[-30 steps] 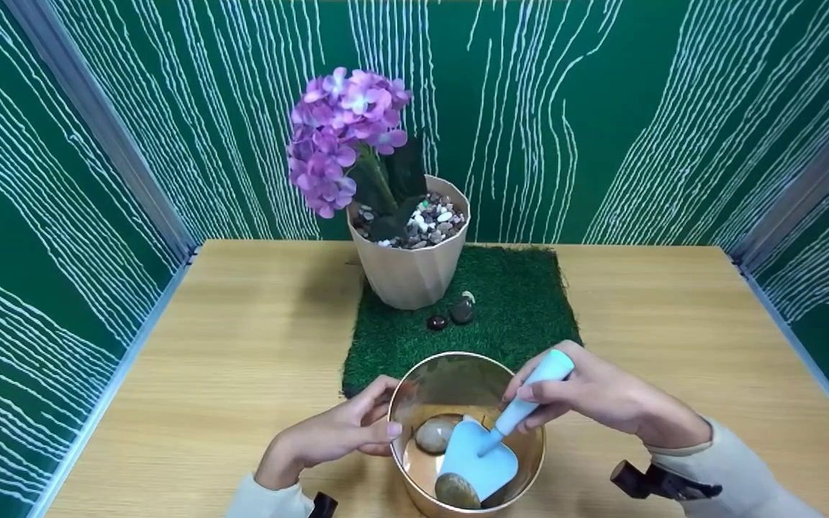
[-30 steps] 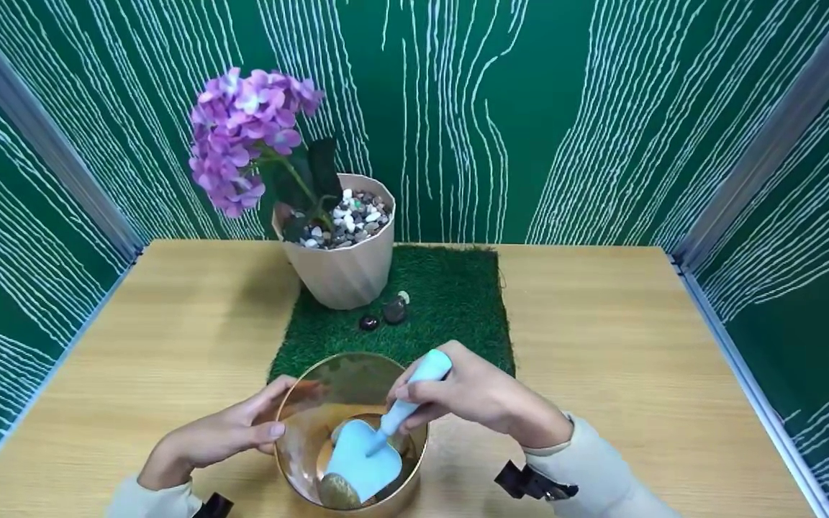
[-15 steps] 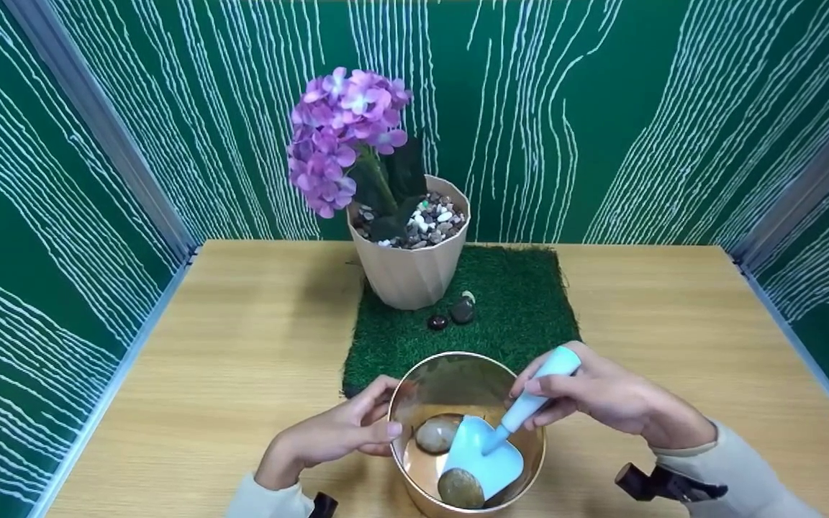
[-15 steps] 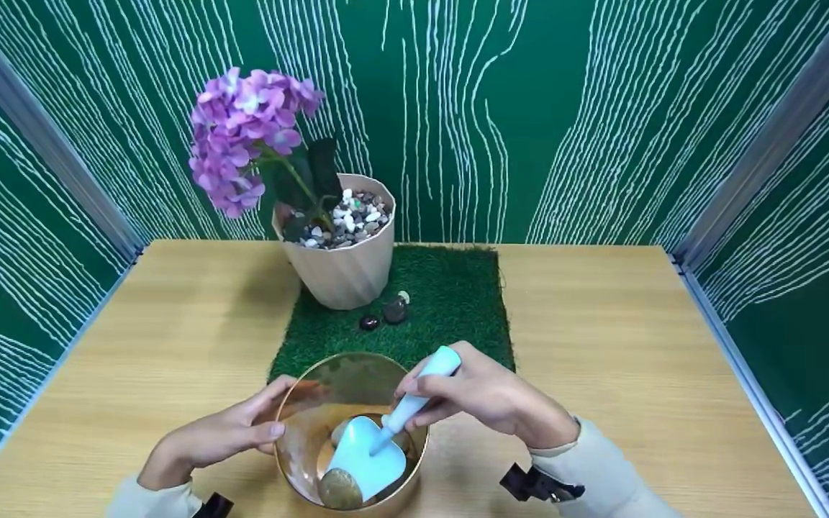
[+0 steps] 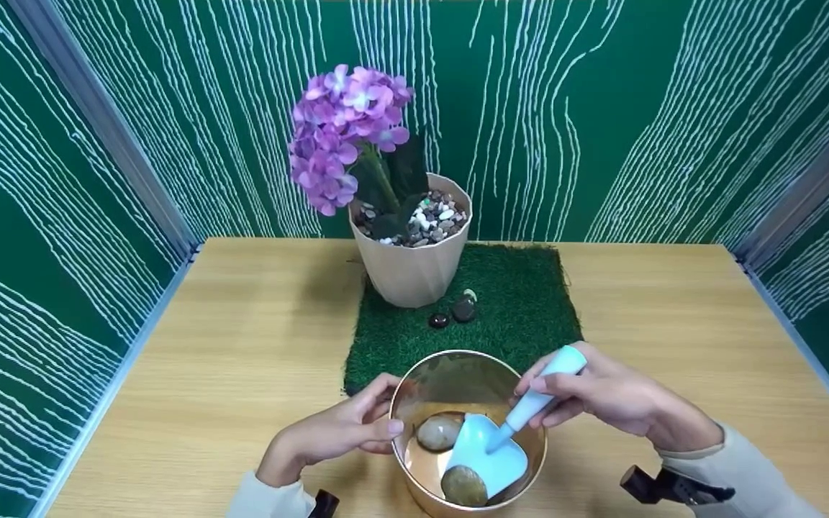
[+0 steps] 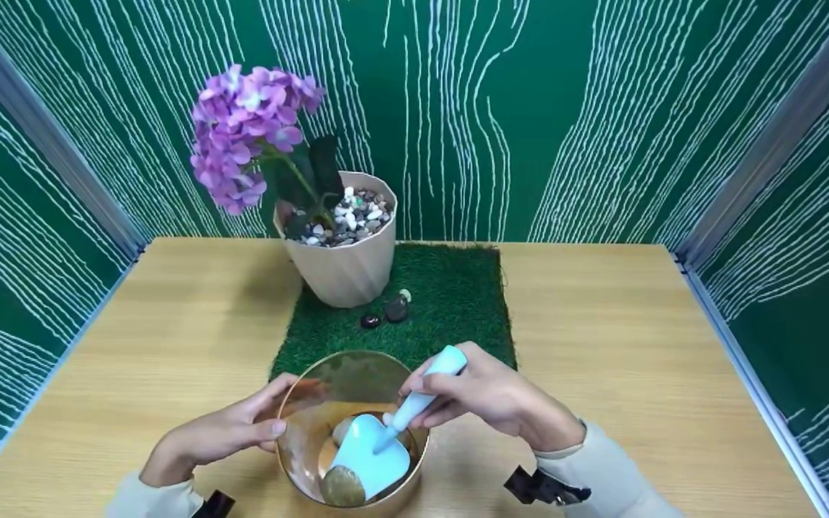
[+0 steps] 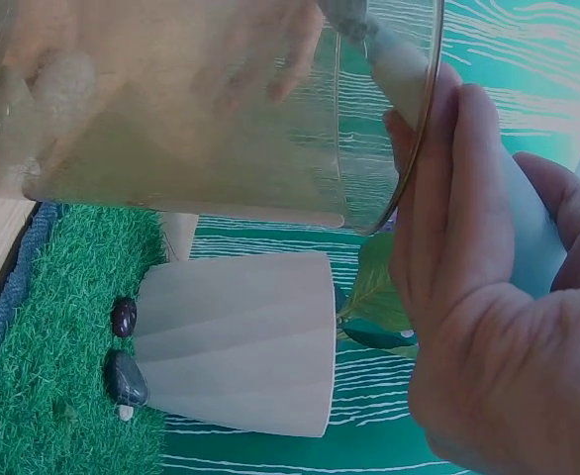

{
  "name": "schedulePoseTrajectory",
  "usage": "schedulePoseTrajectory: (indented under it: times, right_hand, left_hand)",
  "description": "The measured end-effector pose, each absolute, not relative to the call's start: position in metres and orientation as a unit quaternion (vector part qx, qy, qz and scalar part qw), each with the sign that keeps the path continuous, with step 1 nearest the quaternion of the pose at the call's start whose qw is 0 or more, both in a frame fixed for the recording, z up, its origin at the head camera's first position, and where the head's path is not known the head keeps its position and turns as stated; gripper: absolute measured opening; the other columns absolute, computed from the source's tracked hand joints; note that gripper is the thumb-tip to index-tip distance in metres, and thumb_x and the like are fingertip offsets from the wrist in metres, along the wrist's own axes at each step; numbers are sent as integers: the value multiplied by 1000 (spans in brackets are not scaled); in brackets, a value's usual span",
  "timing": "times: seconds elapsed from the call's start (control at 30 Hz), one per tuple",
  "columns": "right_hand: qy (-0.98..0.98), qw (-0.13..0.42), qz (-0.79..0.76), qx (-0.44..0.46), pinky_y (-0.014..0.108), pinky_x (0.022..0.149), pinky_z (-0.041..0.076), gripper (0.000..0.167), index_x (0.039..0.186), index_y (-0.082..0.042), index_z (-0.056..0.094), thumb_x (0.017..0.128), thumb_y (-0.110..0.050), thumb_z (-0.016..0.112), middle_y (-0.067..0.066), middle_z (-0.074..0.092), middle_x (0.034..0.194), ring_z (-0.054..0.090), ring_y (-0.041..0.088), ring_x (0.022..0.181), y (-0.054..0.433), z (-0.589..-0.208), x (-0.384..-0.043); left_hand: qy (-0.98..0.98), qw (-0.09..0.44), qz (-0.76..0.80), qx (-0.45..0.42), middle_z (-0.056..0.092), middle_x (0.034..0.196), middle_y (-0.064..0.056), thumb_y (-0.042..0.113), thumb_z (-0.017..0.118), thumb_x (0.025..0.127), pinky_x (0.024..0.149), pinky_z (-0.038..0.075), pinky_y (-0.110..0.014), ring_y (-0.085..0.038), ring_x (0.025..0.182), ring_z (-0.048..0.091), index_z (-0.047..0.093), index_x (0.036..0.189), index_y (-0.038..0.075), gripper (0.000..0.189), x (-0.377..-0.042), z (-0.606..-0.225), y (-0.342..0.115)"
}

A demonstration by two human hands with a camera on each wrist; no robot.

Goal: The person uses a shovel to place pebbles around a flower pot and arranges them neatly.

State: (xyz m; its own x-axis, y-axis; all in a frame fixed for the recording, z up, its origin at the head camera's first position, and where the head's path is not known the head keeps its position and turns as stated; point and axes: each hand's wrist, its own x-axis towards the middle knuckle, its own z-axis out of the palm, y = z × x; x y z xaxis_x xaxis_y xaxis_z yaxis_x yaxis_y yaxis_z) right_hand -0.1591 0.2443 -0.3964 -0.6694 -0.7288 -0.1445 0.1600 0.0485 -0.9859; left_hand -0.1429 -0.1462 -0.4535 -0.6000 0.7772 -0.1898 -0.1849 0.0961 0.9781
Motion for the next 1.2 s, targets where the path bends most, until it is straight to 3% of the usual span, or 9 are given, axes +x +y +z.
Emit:
schedulePoseTrajectory:
  times: [0.53,0.83,1.0,1.2]
  right_hand:
    - [619,344,-681,-188,27,90,69,34,118,-14,83,117,-5,51,5,88,117,85,12,100,253,-401,-161]
    - [611,321,-698,-191,24,90,68,40,119,-14,83,121,-7,44,4,87,112,86,11,99,263,-396,-168]
    - [595,314,-714,-193,24,92,68,44,120,-12,84,122,-6,40,5,86,116,85,11,100,268,-391,-174]
    - [588,309,-728,-173,25,94,68,47,121,-10,84,123,-6,37,6,86,120,85,11,101,273,-385,-180]
  left_hand:
    - [634,381,631,234,35,176,-34,32,59,120,113,64,-40,-41,152,55,25,164,-2,65,-143,-454,-147]
    - [635,376,630,240,36,177,-33,40,61,119,116,62,-43,-42,158,48,23,166,-2,73,-143,-455,-149]
    - [638,373,630,236,40,174,-32,38,62,119,114,63,-41,-38,151,55,26,165,-2,71,-142,-455,-148]
    - [645,371,626,235,40,176,-30,40,61,119,116,61,-41,-37,155,50,26,165,-2,72,-142,-456,-147]
